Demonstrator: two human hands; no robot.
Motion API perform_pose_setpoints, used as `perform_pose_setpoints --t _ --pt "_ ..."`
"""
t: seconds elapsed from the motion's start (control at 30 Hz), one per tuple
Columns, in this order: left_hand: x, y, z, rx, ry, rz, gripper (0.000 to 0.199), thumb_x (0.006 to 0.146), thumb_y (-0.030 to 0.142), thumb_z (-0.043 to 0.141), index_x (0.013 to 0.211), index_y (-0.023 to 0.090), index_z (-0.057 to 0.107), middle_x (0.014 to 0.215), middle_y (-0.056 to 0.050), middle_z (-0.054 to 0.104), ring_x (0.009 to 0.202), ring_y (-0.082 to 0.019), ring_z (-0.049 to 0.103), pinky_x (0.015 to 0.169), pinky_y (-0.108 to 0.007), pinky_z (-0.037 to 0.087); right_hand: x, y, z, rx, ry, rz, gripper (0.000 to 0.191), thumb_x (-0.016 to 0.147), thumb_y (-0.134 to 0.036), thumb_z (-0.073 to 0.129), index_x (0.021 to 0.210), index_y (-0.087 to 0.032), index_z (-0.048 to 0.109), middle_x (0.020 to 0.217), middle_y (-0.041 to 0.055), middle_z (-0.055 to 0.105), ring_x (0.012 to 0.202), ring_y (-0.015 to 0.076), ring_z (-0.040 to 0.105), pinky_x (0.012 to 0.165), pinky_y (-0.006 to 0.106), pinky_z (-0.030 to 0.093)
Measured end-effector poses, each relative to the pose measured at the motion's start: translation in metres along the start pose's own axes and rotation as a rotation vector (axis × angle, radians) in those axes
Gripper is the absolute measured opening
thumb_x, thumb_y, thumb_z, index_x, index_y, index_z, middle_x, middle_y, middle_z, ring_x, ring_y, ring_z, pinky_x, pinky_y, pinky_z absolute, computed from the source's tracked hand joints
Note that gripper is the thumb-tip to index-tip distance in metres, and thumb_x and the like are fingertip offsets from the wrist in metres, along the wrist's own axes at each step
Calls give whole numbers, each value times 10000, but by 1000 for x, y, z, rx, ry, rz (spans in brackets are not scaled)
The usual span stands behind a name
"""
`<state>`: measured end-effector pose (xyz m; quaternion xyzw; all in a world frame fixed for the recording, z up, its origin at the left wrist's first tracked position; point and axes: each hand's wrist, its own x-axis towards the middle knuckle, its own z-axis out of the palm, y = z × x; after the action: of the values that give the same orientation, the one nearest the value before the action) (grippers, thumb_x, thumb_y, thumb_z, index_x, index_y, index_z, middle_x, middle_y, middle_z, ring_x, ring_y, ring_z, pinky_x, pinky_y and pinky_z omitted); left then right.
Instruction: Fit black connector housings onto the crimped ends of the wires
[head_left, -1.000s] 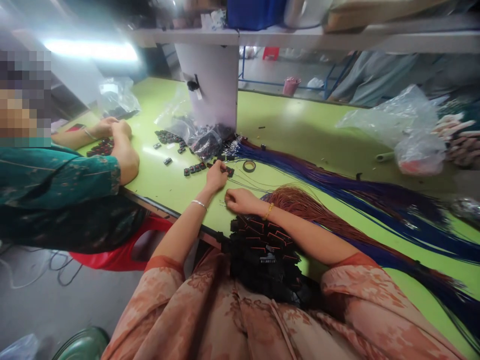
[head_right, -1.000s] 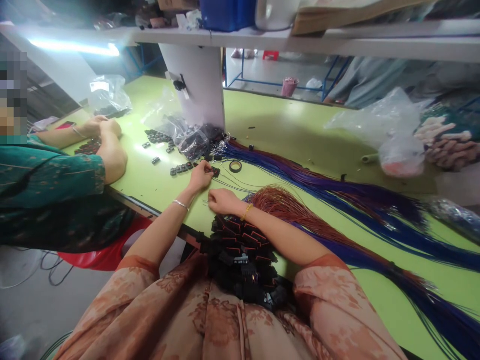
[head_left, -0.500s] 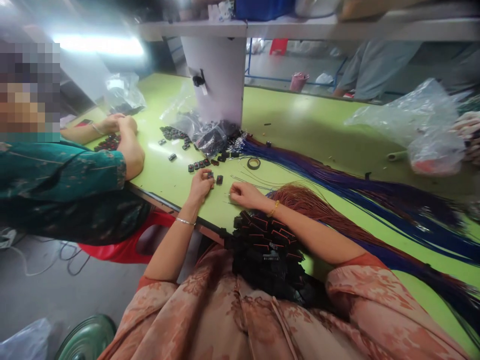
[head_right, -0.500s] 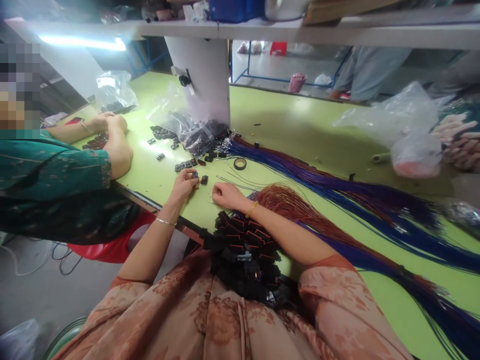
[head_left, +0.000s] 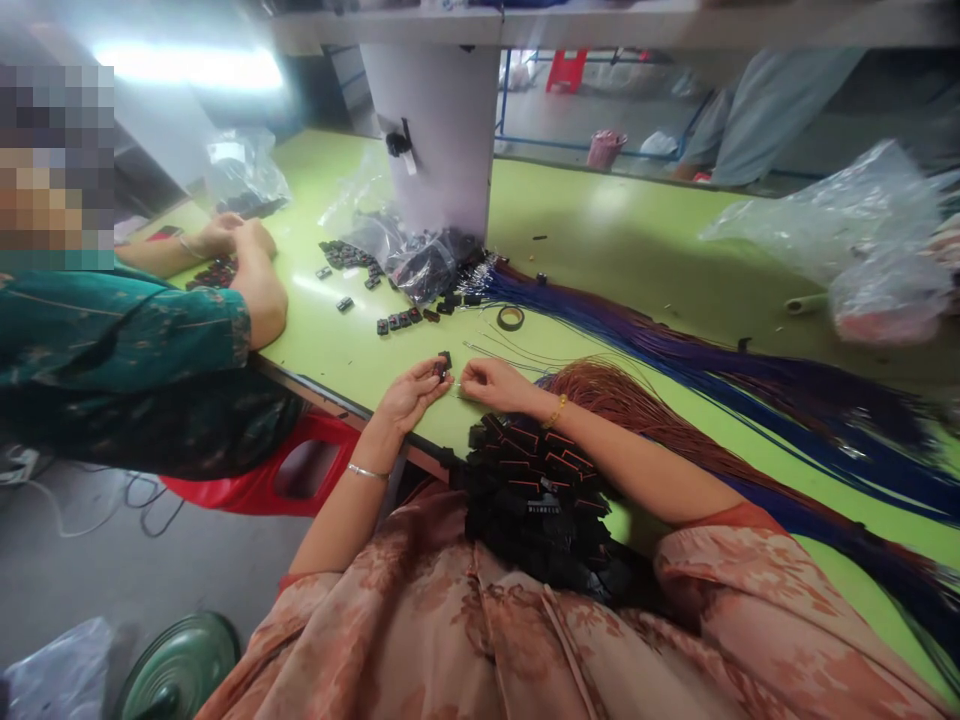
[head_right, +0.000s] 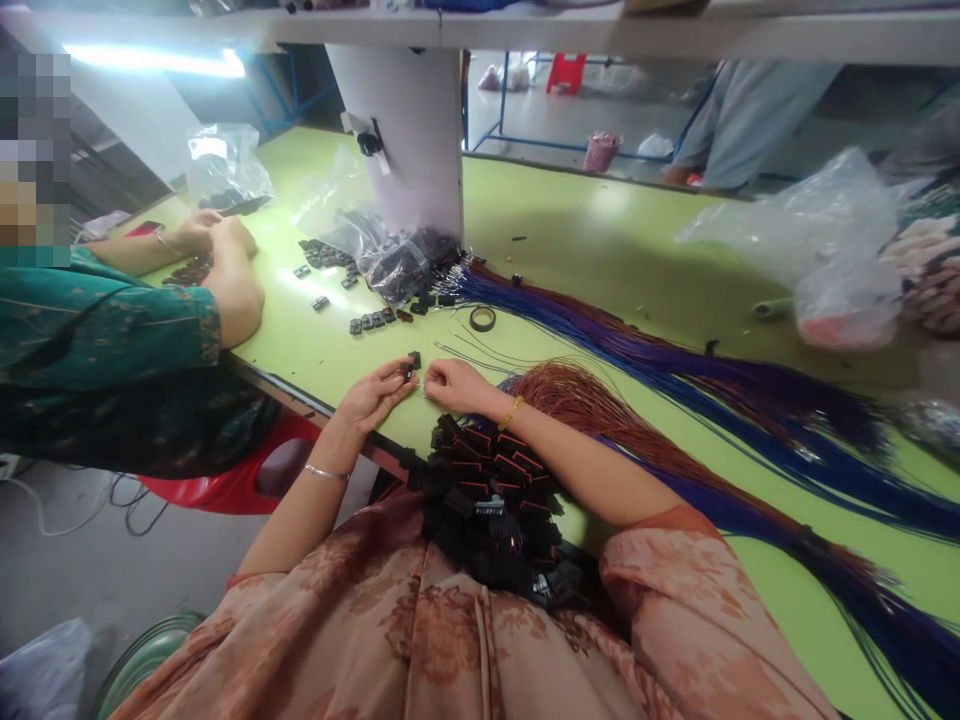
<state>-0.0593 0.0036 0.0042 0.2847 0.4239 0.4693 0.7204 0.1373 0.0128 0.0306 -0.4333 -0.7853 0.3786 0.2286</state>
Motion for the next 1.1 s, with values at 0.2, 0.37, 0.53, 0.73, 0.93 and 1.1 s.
perform_pose_setpoints --t 0.2,0.37,0.53,0.73,0.93,1.1 --pt "-8 -3 1 5 -50 -65 354 730 45 640 1065 154 669 863 -45 679 798 -116 661 764 -227 537 -5 -5 -1 17 44 -24 108 742 -198 510 703 -139 591 638 -21 579 581 81 448 588 207 322" --pt "-8 -6 3 -9 -90 -89 348 717 44 657 1048 153 673 848 -39 681 736 -102 645 698 -208 516 -7 -9 -2 -42 67 -2 114 747 -228 537 706 -141 599 635 -15 589 568 82 442 574 211 306" --pt "-7 -9 4 -9 -93 -101 342 717 44 658 1040 153 674 839 -37 683 721 -98 644 695 -210 511 -8 -12 -4 -87 61 8 113 756 -240 559 717 -145 607 638 -12 594 567 85 451 568 214 292" --pt "-9 -9 6 -2 -87 -95 334 701 52 673 1020 150 682 838 -38 688 710 -96 643 693 -210 516 -9 -15 -5 -156 47 15 109 757 -247 571 721 -153 612 644 -11 592 576 91 437 567 217 278" --pt "-10 -10 7 -5 -72 -91 356 680 59 696 1021 160 685 839 -29 686 731 -98 649 676 -196 512 -6 -12 -2 -153 49 48 151 775 -238 525 669 -154 593 606 -20 554 565 89 415 564 224 270" --pt "-10 -11 5 16 -94 -70 366 694 76 698 1045 176 671 862 -25 680 761 -99 643 703 -207 512 -3 -6 0 -110 24 51 204 779 -247 488 606 -155 544 555 -37 490 547 85 369 547 229 249"
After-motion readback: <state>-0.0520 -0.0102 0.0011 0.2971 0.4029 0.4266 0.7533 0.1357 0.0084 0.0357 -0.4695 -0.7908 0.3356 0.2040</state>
